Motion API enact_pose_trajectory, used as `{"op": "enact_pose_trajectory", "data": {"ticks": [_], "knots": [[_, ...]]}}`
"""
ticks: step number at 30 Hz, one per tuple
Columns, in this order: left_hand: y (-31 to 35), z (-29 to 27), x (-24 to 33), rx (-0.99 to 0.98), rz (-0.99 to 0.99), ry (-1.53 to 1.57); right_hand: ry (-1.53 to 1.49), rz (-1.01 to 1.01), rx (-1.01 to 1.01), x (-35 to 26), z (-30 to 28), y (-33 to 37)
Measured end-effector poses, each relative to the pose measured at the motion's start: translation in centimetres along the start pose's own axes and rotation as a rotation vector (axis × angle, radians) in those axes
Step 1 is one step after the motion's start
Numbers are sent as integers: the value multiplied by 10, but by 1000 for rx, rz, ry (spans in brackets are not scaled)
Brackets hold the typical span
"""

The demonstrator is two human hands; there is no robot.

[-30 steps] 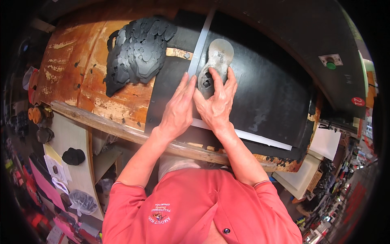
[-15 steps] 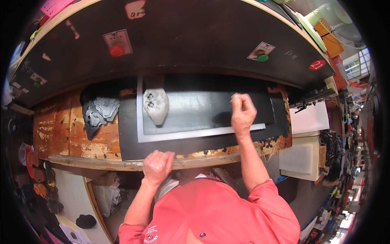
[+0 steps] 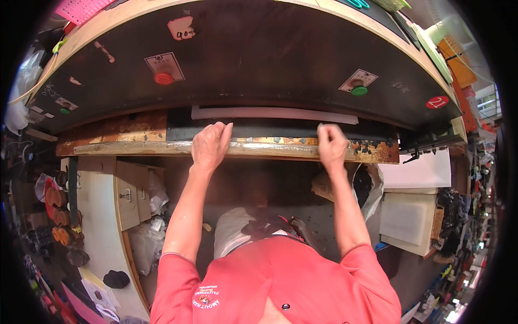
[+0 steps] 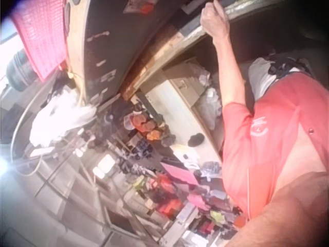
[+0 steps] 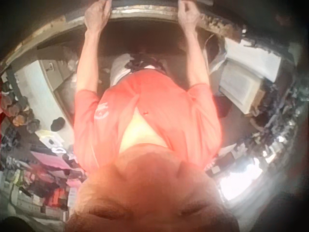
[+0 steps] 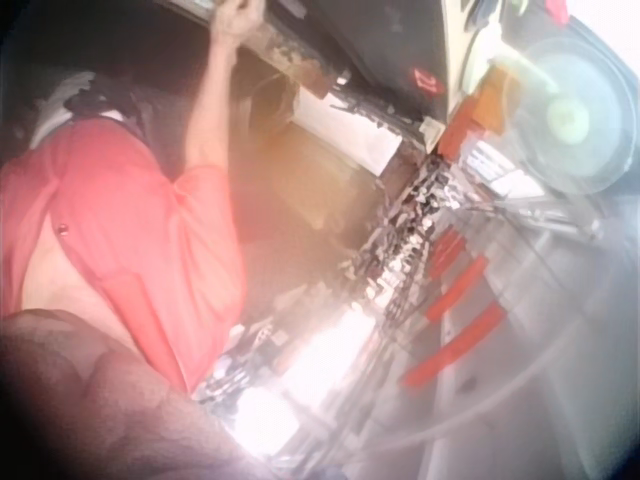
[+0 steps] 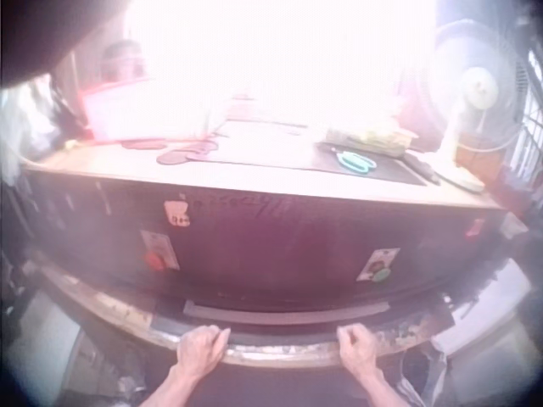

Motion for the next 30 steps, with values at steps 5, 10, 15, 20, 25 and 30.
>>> {"op": "enact_pose_trajectory", "data": {"ticks": [5,10,15,20,25,30], "knots": [[-8,-4,3,18,-8,0,163,-180,-75,0,20,16],[-8,-7,3,17,-17,18,149,-183,-86,-4,19,11],[-5,-4,0,-21,-22,35,129,-196,-71,2,20,19],[13,-9,4,-6,7,57,29,53,-108,23,8,31],[56,-27,15,6,59,124,-201,383,-4,17,-8,61],[105,-58,22,-12,-34,274,-227,5,-250,-75,50,70]]}}
Point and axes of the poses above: each hand's wrist, its own y-axis away from the middle knuckle, its own z-axis out of the palm, x = y × z, the point moved 7 cm from there along -y, towards the middle knuckle, and after that the axes turned 2 degrees about -z, right-handed, at the moved point
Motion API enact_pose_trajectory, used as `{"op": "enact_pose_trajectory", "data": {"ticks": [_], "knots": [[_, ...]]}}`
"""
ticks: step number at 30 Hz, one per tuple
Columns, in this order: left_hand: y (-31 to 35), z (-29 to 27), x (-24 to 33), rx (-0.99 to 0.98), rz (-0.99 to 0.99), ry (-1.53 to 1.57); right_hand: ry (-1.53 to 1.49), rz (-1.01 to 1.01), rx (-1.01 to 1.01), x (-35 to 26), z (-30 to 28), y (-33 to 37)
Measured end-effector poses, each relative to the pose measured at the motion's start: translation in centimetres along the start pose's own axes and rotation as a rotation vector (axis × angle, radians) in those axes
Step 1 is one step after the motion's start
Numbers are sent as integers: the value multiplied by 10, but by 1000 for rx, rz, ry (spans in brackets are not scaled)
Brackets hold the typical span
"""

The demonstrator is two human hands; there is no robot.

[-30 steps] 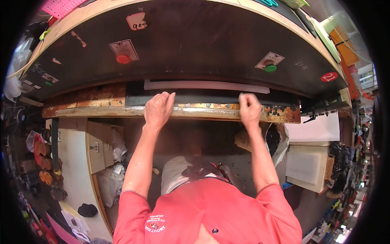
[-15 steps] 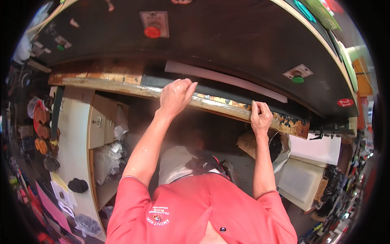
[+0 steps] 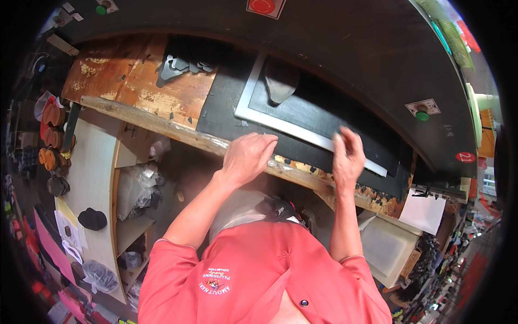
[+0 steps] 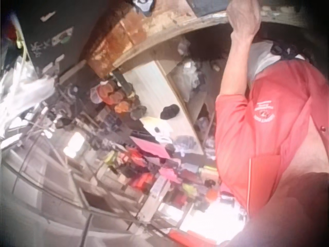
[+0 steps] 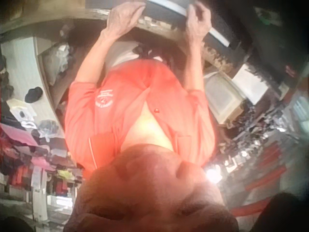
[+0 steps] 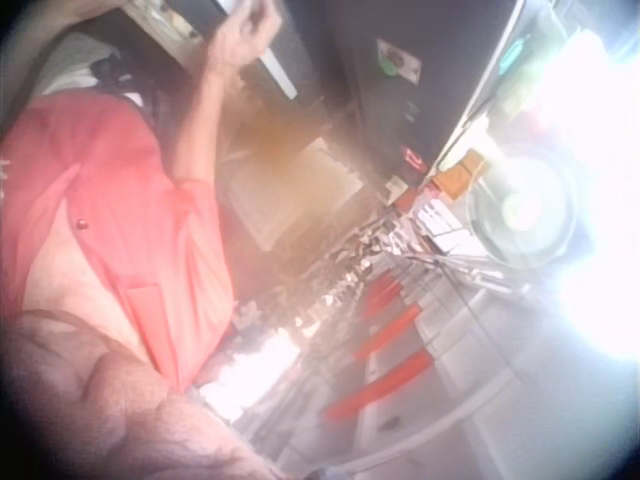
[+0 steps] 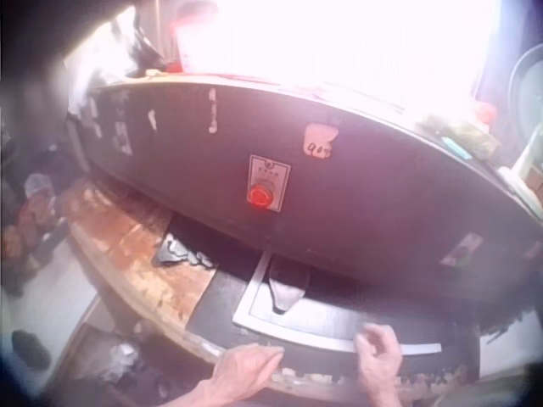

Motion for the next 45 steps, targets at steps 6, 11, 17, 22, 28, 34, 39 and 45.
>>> {"op": "enact_pose_trajectory", "data": {"ticks": [6,11,17,22,28,34,39,45], "knots": [[12,-51,-15,242,-52,-45,155,-154,-336,-81,144,-3],[37,-40,-21,148,-44,-104,351,-251,-214,-95,162,33],[57,-38,-2,91,-57,-227,-146,33,-225,-80,108,39],[32,-45,23,37,-44,-287,-751,427,-318,-59,85,40],[11,1,29,-191,-368,348,-959,444,-242,-38,79,48],[14,16,27,-230,-630,468,-1027,499,-237,-32,71,47],[11,19,45,-184,-488,559,-1034,483,-228,-31,73,46],[17,27,19,-232,-594,754,-1095,504,-204,-30,70,45]]}}
Point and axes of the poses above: each hand's wrist, its own y-axis away from the middle knuckle, its own z-axis out of the palm, x = y × z, the point moved 7 cm from there along -y, towards the middle knuckle, and after that the axes turned 2 degrees about -z, right-handed, at the moved point
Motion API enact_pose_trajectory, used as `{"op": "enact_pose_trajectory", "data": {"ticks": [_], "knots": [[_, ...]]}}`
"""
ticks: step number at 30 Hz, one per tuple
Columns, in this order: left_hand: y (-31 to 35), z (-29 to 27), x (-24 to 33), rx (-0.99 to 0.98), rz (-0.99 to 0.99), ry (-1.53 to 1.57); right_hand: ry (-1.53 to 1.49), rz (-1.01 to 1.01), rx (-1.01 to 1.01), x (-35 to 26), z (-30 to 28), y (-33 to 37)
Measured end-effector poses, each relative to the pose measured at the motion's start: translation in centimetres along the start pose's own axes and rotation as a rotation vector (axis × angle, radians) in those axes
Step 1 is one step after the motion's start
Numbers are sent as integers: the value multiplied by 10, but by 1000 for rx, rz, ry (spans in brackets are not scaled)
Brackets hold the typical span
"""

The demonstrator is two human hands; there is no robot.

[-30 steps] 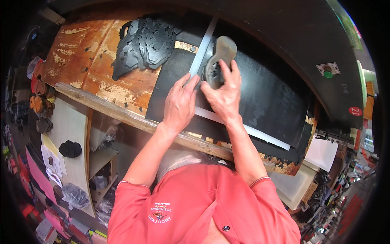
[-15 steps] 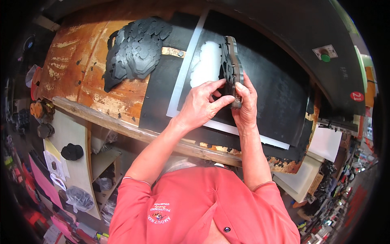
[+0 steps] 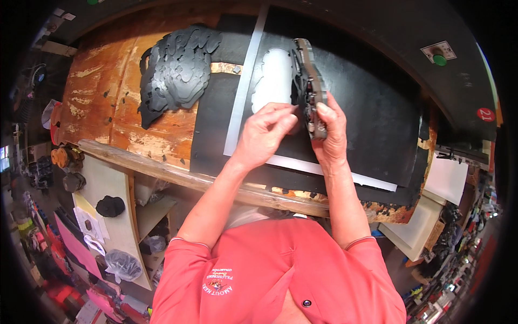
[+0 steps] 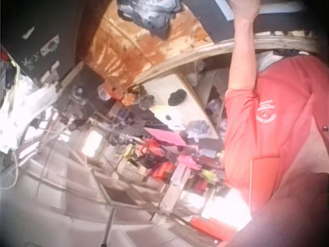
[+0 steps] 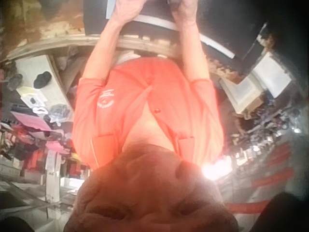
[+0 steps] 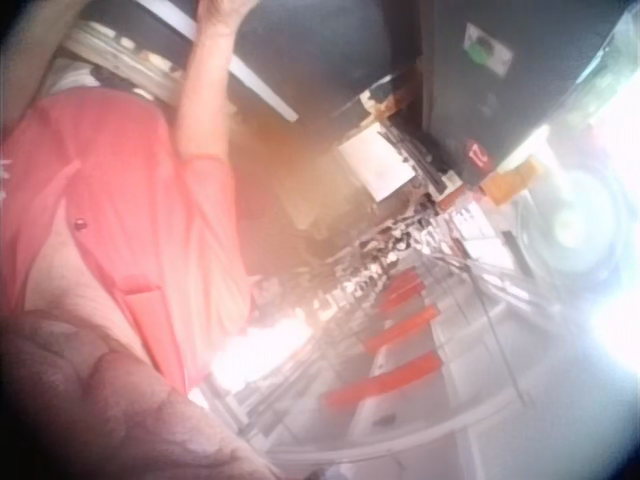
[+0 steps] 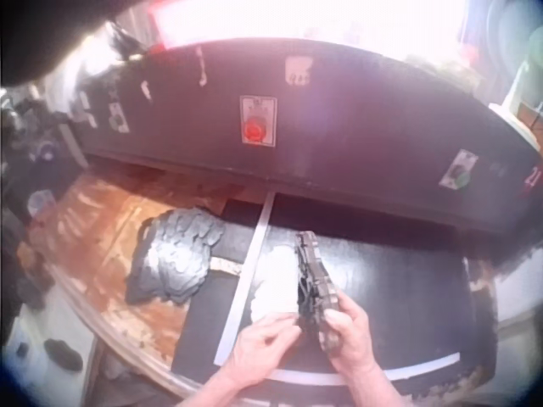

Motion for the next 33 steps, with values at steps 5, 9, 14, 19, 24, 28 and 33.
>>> {"op": "enact_pose_trajectory", "data": {"ticks": [5,9,14,19,24,28,33], "knots": [[24,-58,-6,338,38,-17,69,-24,29,0,1,1],[66,-117,3,564,14,-185,69,-33,26,1,-1,-1],[112,-172,3,729,-122,-186,99,-21,35,2,-5,-1],[81,-161,21,541,13,-106,133,-34,17,2,-1,-1],[53,-142,86,484,253,-99,136,-45,19,1,-2,-3],[28,-152,105,540,349,-70,152,-44,15,2,-5,-1],[-7,-190,46,670,9,-97,153,-44,61,4,-8,-1]]}}
Point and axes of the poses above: each hand's wrist, its own y-axis away from the middle knuckle, its own z-axis out of the palm, x = y × z, the point moved 7 cm from there along -y, towards the middle knuckle, and after that the axes turned 2 degrees about -z, right-handed, at the moved point
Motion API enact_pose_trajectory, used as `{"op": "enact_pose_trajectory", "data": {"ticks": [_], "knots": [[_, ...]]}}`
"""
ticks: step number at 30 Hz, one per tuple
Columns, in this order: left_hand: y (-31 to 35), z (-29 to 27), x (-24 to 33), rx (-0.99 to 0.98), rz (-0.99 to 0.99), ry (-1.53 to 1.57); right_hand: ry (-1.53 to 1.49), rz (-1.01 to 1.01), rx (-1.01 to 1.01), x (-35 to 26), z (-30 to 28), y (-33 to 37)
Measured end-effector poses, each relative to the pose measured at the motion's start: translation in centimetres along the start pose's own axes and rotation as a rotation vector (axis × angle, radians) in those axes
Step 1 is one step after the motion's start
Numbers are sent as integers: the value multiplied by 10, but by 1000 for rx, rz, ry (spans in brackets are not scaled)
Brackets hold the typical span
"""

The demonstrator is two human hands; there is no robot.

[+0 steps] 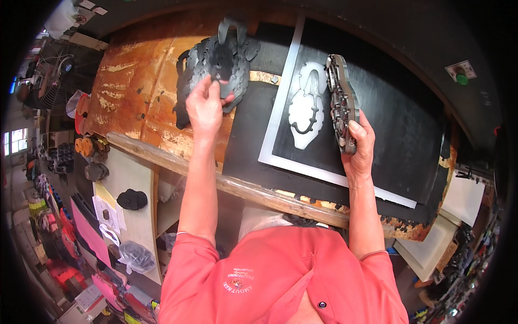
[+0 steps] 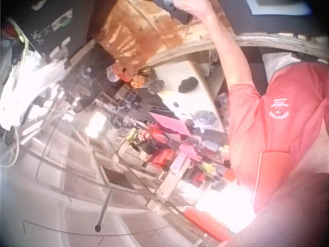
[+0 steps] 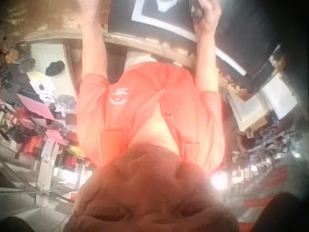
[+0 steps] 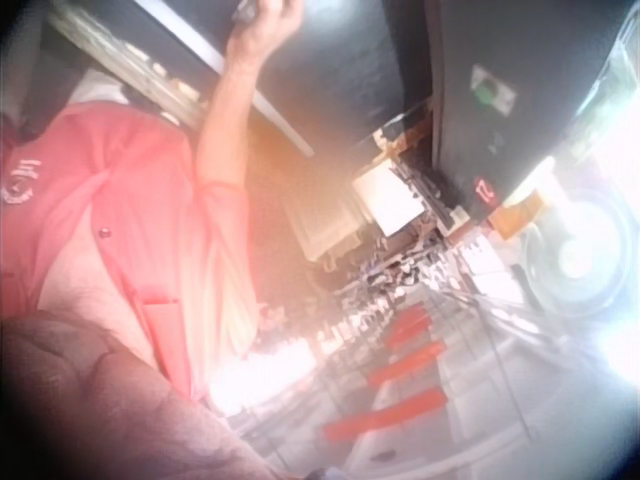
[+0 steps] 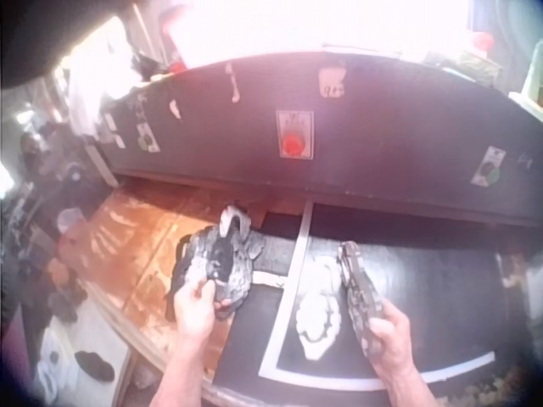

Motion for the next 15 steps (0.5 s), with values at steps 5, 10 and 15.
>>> {"op": "enact_pose_trajectory", "data": {"ticks": [5,10,15], "knots": [[-8,-10,-13,23,81,-17,-94,-17,-86,-14,6,1],[15,-22,25,248,403,-675,215,-275,-42,-47,-2,22],[64,20,21,-59,565,-459,970,-442,145,-35,6,32]]}}
Point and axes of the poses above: each hand's wrist, its own y-axis away from the middle knuckle, its own z-axis out of the palm, x = y × z, the point moved 7 cm from there along -y, towards the middle knuckle, and after that the axes turned 2 degrees about -z, right-handed, at the moved point
